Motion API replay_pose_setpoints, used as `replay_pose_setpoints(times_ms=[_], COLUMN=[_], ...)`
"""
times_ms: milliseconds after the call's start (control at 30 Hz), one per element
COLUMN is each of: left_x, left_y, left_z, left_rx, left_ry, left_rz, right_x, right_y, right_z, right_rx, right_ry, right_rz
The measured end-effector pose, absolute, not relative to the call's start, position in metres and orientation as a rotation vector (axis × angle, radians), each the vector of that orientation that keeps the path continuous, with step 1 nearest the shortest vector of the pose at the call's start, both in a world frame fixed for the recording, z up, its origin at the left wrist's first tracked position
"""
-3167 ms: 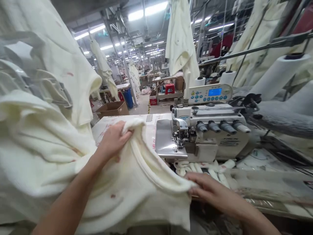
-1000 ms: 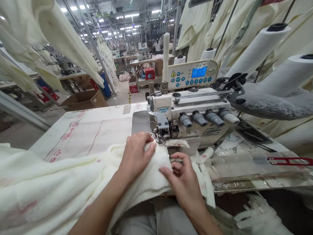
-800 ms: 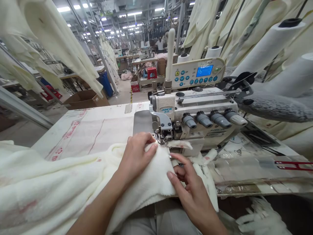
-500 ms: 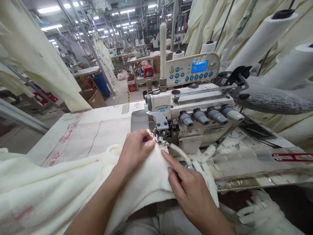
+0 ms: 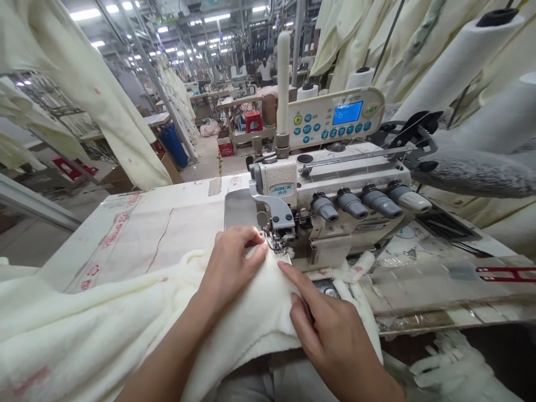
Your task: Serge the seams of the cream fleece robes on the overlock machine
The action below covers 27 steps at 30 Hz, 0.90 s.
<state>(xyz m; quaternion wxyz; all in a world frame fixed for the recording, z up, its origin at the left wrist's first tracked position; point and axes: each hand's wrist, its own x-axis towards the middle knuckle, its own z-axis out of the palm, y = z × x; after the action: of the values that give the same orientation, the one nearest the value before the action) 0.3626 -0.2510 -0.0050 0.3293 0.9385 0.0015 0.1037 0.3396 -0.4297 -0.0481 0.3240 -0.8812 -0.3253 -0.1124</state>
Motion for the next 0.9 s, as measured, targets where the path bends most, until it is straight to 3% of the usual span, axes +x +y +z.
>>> replay_pose_setpoints(times_ms=[700,900], left_x=[0.378,0.374], left_y=[-0.246,-0.251], left_z=[-0.008,-0.001], left_rx=[2.519,2.721], left_ry=[0.055,0.017], left_rz=[0.301,0.397], right_x=[0.356,0.348], right_y=[-0.429,-0.428], right_z=[-0.037,-0.048], right_rx=[-2.279,-1.964], right_ry=[-0.715,-0.453], right_rz=[-0.169,0.133])
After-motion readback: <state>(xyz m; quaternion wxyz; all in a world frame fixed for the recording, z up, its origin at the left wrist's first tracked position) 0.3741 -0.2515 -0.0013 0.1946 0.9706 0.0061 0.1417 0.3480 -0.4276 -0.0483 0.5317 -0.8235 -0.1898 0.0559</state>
